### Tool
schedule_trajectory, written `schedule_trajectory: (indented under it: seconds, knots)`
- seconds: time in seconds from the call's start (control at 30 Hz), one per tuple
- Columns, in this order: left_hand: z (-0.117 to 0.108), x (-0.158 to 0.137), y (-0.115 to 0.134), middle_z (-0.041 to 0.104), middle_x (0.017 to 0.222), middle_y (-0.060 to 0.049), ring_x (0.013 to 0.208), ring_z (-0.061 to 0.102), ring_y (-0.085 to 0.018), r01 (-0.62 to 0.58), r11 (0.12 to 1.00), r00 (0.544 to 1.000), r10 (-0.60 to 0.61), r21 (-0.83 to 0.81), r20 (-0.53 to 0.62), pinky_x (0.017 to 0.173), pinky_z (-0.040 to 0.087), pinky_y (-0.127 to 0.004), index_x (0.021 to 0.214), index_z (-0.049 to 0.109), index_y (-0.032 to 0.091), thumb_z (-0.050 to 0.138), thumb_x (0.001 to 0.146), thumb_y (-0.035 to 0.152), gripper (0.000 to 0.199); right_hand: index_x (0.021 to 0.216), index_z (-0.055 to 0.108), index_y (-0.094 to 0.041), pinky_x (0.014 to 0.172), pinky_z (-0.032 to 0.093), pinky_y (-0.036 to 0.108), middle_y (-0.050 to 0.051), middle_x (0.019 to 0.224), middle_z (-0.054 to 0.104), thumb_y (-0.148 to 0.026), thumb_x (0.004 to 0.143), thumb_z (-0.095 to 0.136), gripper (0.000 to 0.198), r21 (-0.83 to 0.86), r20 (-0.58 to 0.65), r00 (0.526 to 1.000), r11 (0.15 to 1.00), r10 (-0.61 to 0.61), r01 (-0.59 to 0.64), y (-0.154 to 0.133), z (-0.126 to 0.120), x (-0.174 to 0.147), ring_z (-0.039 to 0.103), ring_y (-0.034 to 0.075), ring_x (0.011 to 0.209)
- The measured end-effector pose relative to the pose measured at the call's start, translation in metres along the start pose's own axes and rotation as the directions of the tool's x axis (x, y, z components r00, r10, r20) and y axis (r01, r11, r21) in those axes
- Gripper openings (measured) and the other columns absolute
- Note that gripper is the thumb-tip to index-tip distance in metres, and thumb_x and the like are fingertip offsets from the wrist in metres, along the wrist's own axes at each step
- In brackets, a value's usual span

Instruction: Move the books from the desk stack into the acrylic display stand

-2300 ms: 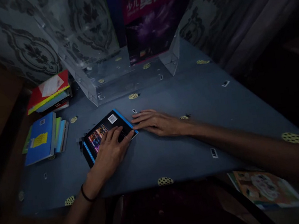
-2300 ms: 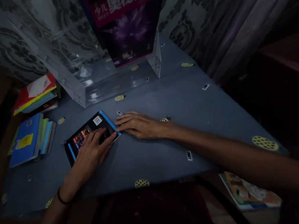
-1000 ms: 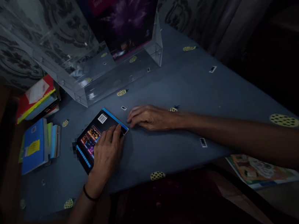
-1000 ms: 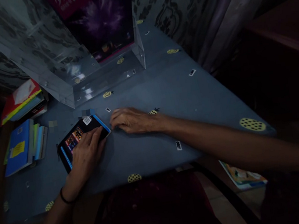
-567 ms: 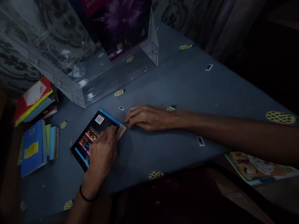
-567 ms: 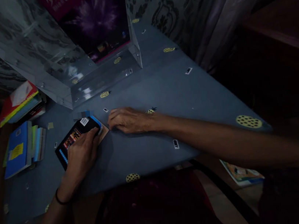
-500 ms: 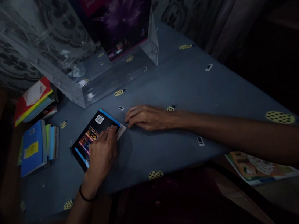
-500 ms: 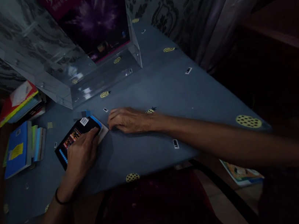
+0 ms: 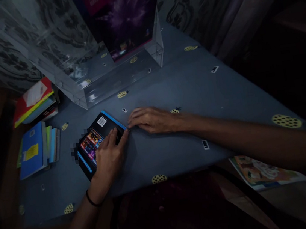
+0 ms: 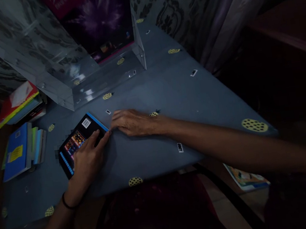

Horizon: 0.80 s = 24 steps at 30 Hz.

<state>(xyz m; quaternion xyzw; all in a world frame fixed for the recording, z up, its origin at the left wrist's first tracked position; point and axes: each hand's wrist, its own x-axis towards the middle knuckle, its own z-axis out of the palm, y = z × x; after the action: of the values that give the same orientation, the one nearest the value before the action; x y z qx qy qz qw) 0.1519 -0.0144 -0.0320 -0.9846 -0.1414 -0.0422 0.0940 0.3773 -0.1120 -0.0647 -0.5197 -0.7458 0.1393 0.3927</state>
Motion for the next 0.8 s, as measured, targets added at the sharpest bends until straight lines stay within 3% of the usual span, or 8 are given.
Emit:
schedule_trajectory:
  seconds: [0.2, 0.33, 0.4, 0.5, 0.57, 0.67, 0.8]
  knots:
    - [-0.002, -0.006, 0.009, 0.060, 0.143, -0.017, 0.130, 0.060, -0.031, -0.006, 1.000, 1.000, 0.006, 0.005, 0.020, 0.103, 0.057, -0.047, 0.143, 0.057, 0.023, 0.051, 0.092, 0.002, 0.055, 0.118, 0.072, -0.021, 0.100, 0.055, 0.045, 0.008, 0.115, 0.072, -0.009, 0.098, 0.050, 0.032, -0.055, 0.004, 0.999, 0.997, -0.047, 0.047, -0.003, 0.004, -0.001, 0.063, 0.023, 0.114]
    - [-0.007, -0.005, -0.015, 0.064, 0.139, -0.012, 0.124, 0.064, -0.024, -0.037, 0.988, 0.999, 0.037, -0.148, -0.002, 0.099, 0.059, -0.039, 0.136, 0.061, 0.023, 0.048, 0.101, 0.014, 0.039, 0.123, 0.072, -0.021, 0.099, 0.056, 0.045, 0.010, 0.118, 0.072, -0.011, 0.099, 0.049, 0.034, -0.103, 0.038, 0.995, 0.990, -0.092, 0.095, -0.007, 0.007, -0.001, 0.062, 0.024, 0.115]
    - [-0.010, -0.003, -0.038, 0.066, 0.135, -0.010, 0.121, 0.065, -0.023, 0.031, 0.979, 0.999, -0.032, -0.203, 0.002, 0.099, 0.058, -0.038, 0.133, 0.062, 0.021, 0.047, 0.104, 0.022, 0.032, 0.125, 0.071, -0.019, 0.100, 0.055, 0.048, 0.011, 0.120, 0.072, -0.011, 0.099, 0.049, 0.035, -0.154, 0.062, 0.991, 0.980, -0.115, 0.124, -0.007, 0.008, -0.001, 0.062, 0.025, 0.117]
    - [-0.015, -0.002, -0.073, 0.065, 0.132, -0.013, 0.117, 0.065, -0.028, 0.230, 0.964, 0.972, -0.220, -0.135, 0.086, 0.092, 0.057, -0.042, 0.136, 0.058, 0.017, 0.054, 0.102, 0.033, 0.037, 0.126, 0.070, -0.019, 0.100, 0.055, 0.050, 0.011, 0.125, 0.070, -0.011, 0.098, 0.049, 0.036, -0.233, 0.093, 0.987, 0.961, -0.131, 0.149, -0.005, 0.010, -0.001, 0.061, 0.026, 0.119]
    - [-0.018, -0.003, -0.088, 0.067, 0.124, -0.012, 0.112, 0.066, -0.028, 0.304, 0.949, 0.944, -0.288, -0.082, 0.159, 0.083, 0.057, -0.038, 0.138, 0.055, 0.018, 0.056, 0.101, 0.039, 0.042, 0.127, 0.070, -0.020, 0.099, 0.055, 0.051, 0.011, 0.128, 0.070, -0.011, 0.098, 0.050, 0.036, -0.271, 0.105, 0.984, 0.948, -0.142, 0.166, -0.002, 0.011, -0.002, 0.061, 0.027, 0.120]
    - [-0.021, -0.009, -0.090, 0.067, 0.115, -0.011, 0.105, 0.067, -0.027, 0.339, 0.941, 0.923, -0.336, 0.017, 0.188, 0.072, 0.054, -0.031, 0.136, 0.057, 0.021, 0.053, 0.102, 0.043, 0.040, 0.132, 0.067, -0.020, 0.100, 0.054, 0.052, 0.013, 0.133, 0.067, -0.013, 0.100, 0.048, 0.038, -0.338, 0.114, 0.986, 0.928, -0.126, 0.157, 0.003, 0.012, -0.005, 0.059, 0.029, 0.124]
    - [-0.027, -0.019, -0.071, 0.070, 0.103, -0.011, 0.086, 0.071, -0.027, 0.377, 0.918, 0.894, -0.396, 0.123, 0.211, 0.065, 0.049, -0.031, 0.136, 0.056, 0.022, 0.048, 0.103, 0.046, 0.042, 0.141, 0.060, -0.027, 0.096, 0.051, 0.055, 0.014, 0.141, 0.061, -0.009, 0.098, 0.046, 0.048, -0.477, 0.079, 0.996, 0.879, 0.029, 0.013, 0.009, 0.012, -0.005, 0.056, 0.034, 0.126]
